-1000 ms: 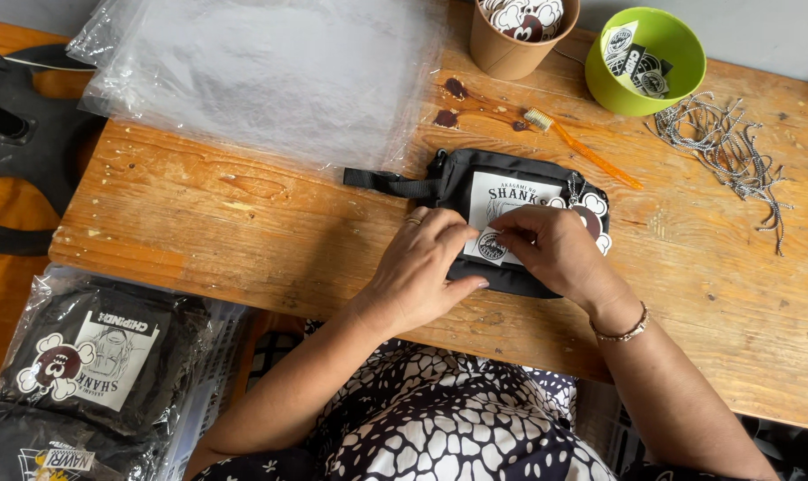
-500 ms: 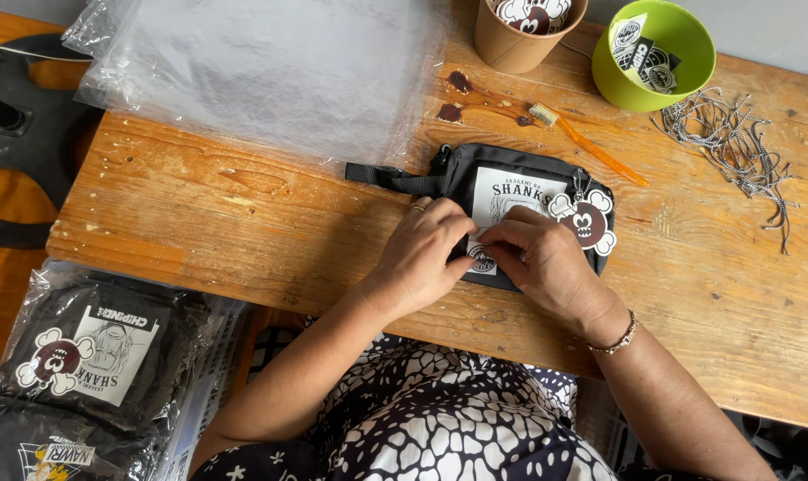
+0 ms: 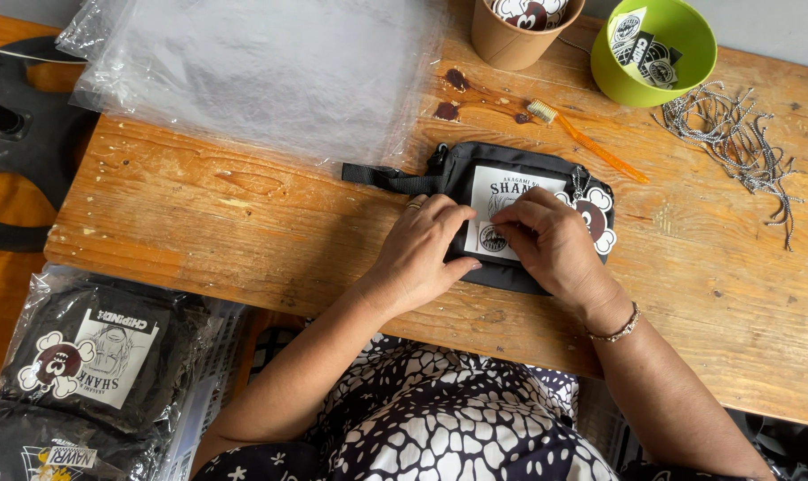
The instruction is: The person attaches a cartoon bear sticker to a black pouch using a string, then places a small card on top. They proceed to wrap the pouch in a clear plastic bag, smoothing the plastic to secure the contents.
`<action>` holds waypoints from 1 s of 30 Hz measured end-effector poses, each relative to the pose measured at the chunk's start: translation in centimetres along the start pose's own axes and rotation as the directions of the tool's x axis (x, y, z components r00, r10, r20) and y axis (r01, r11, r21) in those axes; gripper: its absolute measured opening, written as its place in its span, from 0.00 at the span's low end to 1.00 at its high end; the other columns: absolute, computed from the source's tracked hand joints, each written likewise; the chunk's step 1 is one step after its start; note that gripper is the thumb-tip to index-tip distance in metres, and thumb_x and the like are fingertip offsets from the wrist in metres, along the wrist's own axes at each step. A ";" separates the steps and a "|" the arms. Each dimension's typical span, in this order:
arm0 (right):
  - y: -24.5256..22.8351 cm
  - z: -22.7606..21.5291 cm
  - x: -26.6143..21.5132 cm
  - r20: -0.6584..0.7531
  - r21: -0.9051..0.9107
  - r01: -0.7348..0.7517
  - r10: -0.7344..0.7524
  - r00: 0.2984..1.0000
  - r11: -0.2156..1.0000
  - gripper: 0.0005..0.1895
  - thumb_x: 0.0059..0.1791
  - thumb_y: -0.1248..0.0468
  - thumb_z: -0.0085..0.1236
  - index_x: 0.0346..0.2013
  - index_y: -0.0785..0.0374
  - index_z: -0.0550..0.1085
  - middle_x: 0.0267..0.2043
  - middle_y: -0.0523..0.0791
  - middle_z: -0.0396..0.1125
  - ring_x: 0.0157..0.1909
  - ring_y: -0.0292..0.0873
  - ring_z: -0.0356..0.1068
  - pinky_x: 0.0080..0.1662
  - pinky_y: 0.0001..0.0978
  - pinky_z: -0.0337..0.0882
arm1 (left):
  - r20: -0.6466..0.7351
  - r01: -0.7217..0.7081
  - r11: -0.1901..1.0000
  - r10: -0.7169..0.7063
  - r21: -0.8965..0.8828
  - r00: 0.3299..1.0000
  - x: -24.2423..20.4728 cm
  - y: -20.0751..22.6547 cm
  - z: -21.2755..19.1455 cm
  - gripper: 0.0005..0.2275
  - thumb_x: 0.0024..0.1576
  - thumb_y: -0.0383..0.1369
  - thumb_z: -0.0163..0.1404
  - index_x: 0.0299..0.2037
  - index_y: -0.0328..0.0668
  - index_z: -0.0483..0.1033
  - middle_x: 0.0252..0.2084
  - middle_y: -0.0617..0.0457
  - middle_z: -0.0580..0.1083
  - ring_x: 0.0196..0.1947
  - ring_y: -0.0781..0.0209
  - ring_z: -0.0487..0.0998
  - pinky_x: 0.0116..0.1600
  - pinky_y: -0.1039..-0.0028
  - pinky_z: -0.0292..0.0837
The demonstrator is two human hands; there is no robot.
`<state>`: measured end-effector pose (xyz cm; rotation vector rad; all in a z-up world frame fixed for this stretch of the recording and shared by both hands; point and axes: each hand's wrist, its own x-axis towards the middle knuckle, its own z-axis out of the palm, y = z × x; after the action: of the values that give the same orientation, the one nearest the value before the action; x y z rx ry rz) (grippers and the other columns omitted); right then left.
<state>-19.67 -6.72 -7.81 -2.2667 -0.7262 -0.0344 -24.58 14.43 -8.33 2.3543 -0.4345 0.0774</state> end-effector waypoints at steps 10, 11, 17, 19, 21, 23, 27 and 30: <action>-1.2 0.7 -1.0 0.014 0.010 0.006 -0.007 1.000 1.000 0.06 0.46 0.71 0.64 0.36 0.62 0.80 0.33 0.47 0.70 0.34 0.48 0.74 0.33 0.37 0.74 | -0.050 -0.038 0.999 0.040 0.034 0.998 -0.1 -0.2 0.7 0.21 0.46 0.35 0.65 0.49 0.41 0.78 0.43 0.49 0.70 0.45 0.47 0.72 0.49 0.61 0.70; -1.2 0.6 -1.1 0.016 0.016 0.007 -0.007 1.000 1.000 0.06 0.46 0.71 0.64 0.36 0.62 0.80 0.33 0.47 0.70 0.34 0.48 0.73 0.33 0.37 0.74 | -0.046 -0.039 0.999 0.040 0.038 0.998 -0.2 -0.1 0.6 0.20 0.46 0.35 0.65 0.49 0.41 0.78 0.43 0.49 0.70 0.45 0.48 0.72 0.49 0.62 0.70; -1.3 0.9 -1.5 0.019 0.045 0.005 -0.006 1.000 0.999 0.06 0.45 0.70 0.65 0.37 0.62 0.80 0.33 0.47 0.69 0.31 0.44 0.71 0.30 0.34 0.71 | -0.038 -0.043 0.996 0.046 0.074 0.998 -0.4 0.3 0.3 0.20 0.46 0.37 0.65 0.48 0.43 0.79 0.42 0.50 0.70 0.45 0.50 0.70 0.48 0.61 0.69; -1.3 0.8 -1.5 0.023 0.039 0.008 -0.009 1.000 0.999 0.07 0.45 0.70 0.65 0.37 0.62 0.80 0.34 0.47 0.69 0.31 0.44 0.71 0.30 0.34 0.71 | -0.026 -0.035 0.997 0.037 0.072 0.999 -0.4 0.2 0.3 0.20 0.46 0.37 0.65 0.47 0.43 0.79 0.42 0.50 0.70 0.45 0.50 0.70 0.48 0.61 0.69; -0.9 0.8 -1.5 0.028 0.048 0.009 -0.011 1.000 0.999 0.07 0.45 0.71 0.64 0.38 0.64 0.80 0.34 0.48 0.69 0.30 0.44 0.71 0.29 0.34 0.71 | -0.037 -0.040 0.997 0.043 0.071 0.998 -0.4 0.2 0.4 0.20 0.45 0.37 0.65 0.47 0.43 0.79 0.42 0.50 0.70 0.45 0.50 0.70 0.48 0.61 0.69; -2.3 -0.5 -1.0 0.030 0.054 0.011 -0.013 0.999 0.998 0.07 0.47 0.72 0.63 0.39 0.66 0.80 0.34 0.50 0.68 0.31 0.45 0.70 0.30 0.34 0.71 | -0.038 -0.032 0.997 0.035 0.072 0.999 -0.4 0.5 0.1 0.20 0.46 0.38 0.65 0.48 0.42 0.79 0.42 0.49 0.70 0.46 0.50 0.70 0.48 0.62 0.68; -1.5 -2.2 -0.4 -0.086 -0.144 0.025 -0.038 0.996 0.989 0.09 0.51 0.72 0.61 0.45 0.66 0.81 0.39 0.52 0.69 0.39 0.51 0.71 0.40 0.37 0.73 | -0.112 0.014 0.992 0.000 0.122 0.994 -0.8 0.8 -0.1 0.20 0.51 0.42 0.61 0.50 0.39 0.77 0.47 0.47 0.69 0.51 0.46 0.67 0.52 0.59 0.66; 2.0 -3.1 0.2 -0.081 -0.437 0.071 -0.117 0.990 0.897 0.16 0.50 0.65 0.62 0.53 0.59 0.80 0.48 0.50 0.69 0.48 0.55 0.70 0.46 0.45 0.72 | -0.147 0.097 0.981 -0.072 0.170 0.987 -0.8 1.7 -0.5 0.20 0.56 0.43 0.55 0.52 0.35 0.77 0.53 0.41 0.68 0.55 0.42 0.66 0.55 0.56 0.64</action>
<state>-17.91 -9.86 -6.83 -2.6227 -0.8358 -0.3970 -25.87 13.90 -6.98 2.5182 -0.2678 0.2486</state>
